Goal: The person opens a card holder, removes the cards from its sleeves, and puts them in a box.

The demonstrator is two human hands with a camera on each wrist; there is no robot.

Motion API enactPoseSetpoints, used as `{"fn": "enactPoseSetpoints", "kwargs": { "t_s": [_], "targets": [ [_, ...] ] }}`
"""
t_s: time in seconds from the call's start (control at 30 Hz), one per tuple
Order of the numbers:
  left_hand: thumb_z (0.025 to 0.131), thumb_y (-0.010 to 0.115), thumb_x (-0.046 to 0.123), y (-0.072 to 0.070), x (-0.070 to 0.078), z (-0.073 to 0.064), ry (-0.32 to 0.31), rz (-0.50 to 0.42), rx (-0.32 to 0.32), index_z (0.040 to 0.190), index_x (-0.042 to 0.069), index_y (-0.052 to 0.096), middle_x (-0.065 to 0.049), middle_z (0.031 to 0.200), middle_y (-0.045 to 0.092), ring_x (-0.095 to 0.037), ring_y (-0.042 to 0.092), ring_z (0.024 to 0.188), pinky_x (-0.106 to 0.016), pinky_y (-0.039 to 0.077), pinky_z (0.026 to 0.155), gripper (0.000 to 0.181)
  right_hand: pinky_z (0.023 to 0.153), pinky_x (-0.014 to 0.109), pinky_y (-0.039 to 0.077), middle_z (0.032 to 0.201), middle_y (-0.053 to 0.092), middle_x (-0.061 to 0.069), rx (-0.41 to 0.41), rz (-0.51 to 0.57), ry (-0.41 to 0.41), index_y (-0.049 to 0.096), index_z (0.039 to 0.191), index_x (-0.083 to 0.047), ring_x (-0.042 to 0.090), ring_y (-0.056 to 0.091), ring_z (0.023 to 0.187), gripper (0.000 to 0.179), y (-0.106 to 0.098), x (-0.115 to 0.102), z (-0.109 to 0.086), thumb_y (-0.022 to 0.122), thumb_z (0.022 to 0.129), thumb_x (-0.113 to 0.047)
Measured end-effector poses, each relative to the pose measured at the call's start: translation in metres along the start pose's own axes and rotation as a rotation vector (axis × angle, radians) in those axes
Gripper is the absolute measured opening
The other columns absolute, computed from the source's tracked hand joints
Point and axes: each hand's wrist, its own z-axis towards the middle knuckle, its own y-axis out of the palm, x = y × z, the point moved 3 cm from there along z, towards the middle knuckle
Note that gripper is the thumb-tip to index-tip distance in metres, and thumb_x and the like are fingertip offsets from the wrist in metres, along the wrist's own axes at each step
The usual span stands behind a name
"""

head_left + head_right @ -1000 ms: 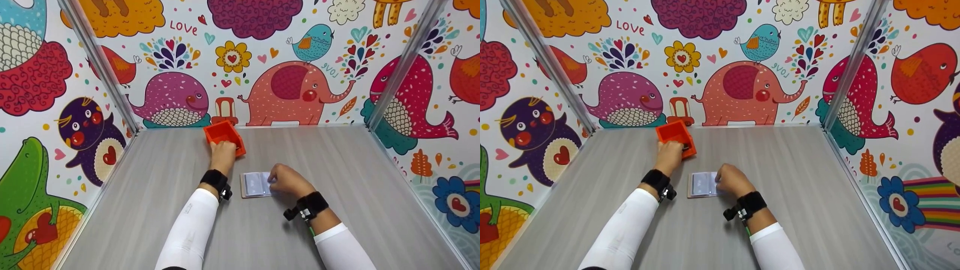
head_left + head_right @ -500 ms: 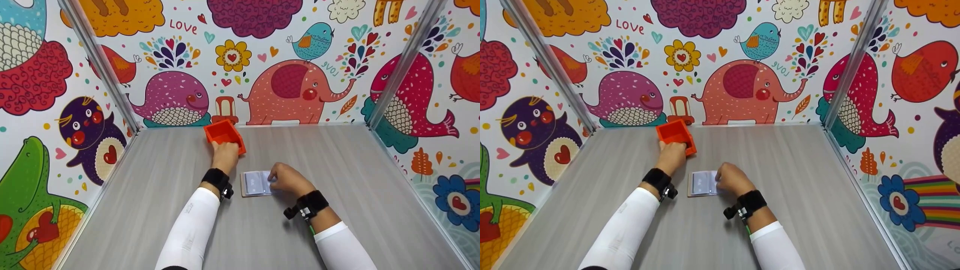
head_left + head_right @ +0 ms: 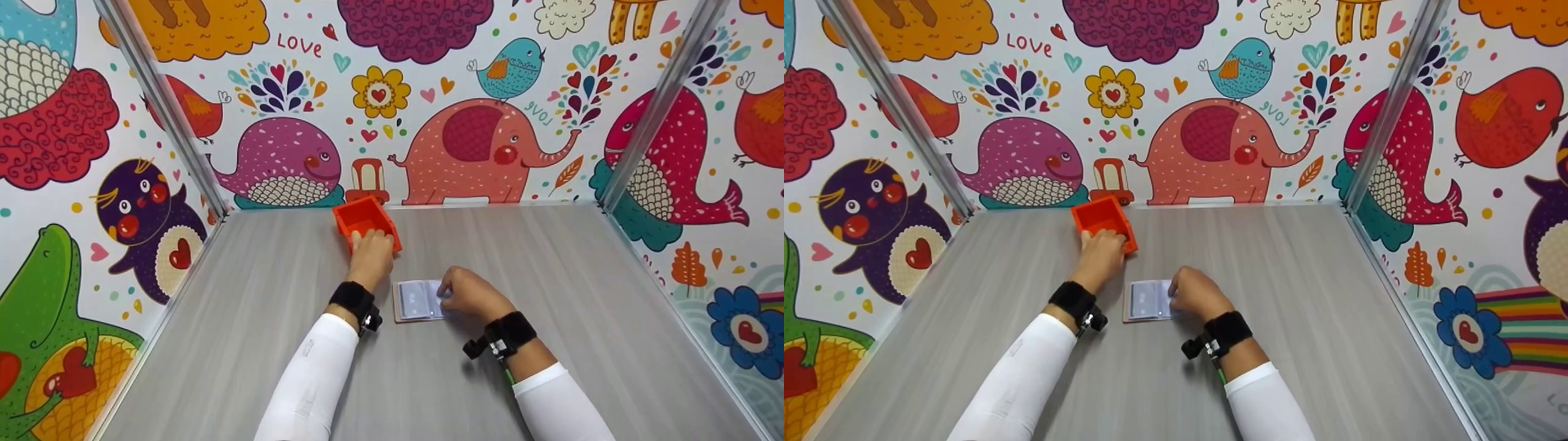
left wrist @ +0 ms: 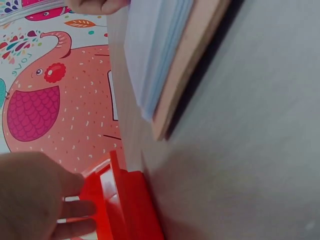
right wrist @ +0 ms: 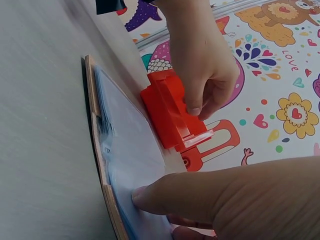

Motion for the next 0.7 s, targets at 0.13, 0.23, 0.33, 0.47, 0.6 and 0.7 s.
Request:
{"fn": "enactPoseSetpoints", "kwargs": {
  "t_s": [0.13, 0.23, 0.33, 0.47, 0.6, 0.7],
  "targets": [
    [0.101, 0.078, 0.012, 0.0, 0.01, -0.014, 0.148, -0.069, 0.004, 0.113, 0.008, 0.086, -0.012, 0.113, 0.079, -0.034, 0.072, 0.113, -0.052, 0.054, 0.101, 0.015, 0.08, 0.039, 0.058, 0.104, 0.075, 0.008, 0.001, 0.003, -0.007, 0.088, 0.102, -0.005, 0.021, 0.063, 0.088, 0.02, 0.0, -0.001, 0.001, 0.09, 0.082, -0.002],
    [0.103, 0.077, 0.014, 0.002, 0.017, -0.028, 0.236, -0.113, -0.034, 0.113, 0.011, 0.088, -0.01, 0.112, 0.08, -0.033, 0.075, 0.112, -0.049, 0.061, 0.101, 0.015, 0.08, 0.038, 0.056, 0.103, 0.076, 0.008, 0.008, 0.001, -0.026, 0.087, 0.1, -0.003, 0.019, 0.062, 0.086, 0.019, 0.0, 0.0, 0.001, 0.09, 0.081, -0.002],
    [0.105, 0.076, 0.014, 0.004, 0.023, -0.041, 0.286, -0.126, -0.035, 0.114, 0.012, 0.088, -0.009, 0.11, 0.079, -0.031, 0.076, 0.11, -0.046, 0.063, 0.101, 0.015, 0.078, 0.036, 0.054, 0.103, 0.076, 0.008, 0.016, -0.004, -0.054, 0.087, 0.099, -0.001, 0.017, 0.059, 0.085, 0.02, 0.0, 0.0, 0.001, 0.089, 0.079, -0.001],
    [0.106, 0.076, 0.015, 0.008, 0.027, -0.055, 0.328, -0.124, -0.028, 0.113, 0.011, 0.088, -0.008, 0.106, 0.076, -0.028, 0.075, 0.107, -0.043, 0.063, 0.098, 0.014, 0.075, 0.035, 0.053, 0.102, 0.075, 0.009, 0.023, 0.002, -0.065, 0.086, 0.099, 0.0, 0.017, 0.059, 0.084, 0.021, 0.0, 0.0, 0.001, 0.088, 0.078, 0.0],
    [0.107, 0.075, 0.013, 0.011, 0.028, -0.064, 0.318, -0.165, -0.073, 0.113, 0.009, 0.087, -0.008, 0.106, 0.075, -0.028, 0.075, 0.104, -0.043, 0.064, 0.095, 0.015, 0.077, 0.036, 0.056, 0.103, 0.076, 0.008, 0.021, 0.007, -0.042, 0.087, 0.1, -0.001, 0.017, 0.062, 0.086, 0.022, 0.0, -0.001, 0.001, 0.089, 0.078, 0.0],
    [0.106, 0.075, 0.011, 0.011, 0.026, -0.067, 0.286, -0.213, -0.11, 0.112, 0.009, 0.086, -0.008, 0.107, 0.075, -0.029, 0.076, 0.102, -0.044, 0.065, 0.093, 0.013, 0.079, 0.039, 0.059, 0.103, 0.076, 0.007, 0.021, 0.007, -0.021, 0.087, 0.101, -0.002, 0.018, 0.064, 0.087, 0.022, 0.0, -0.001, 0.001, 0.089, 0.079, 0.0]
  ]
}}
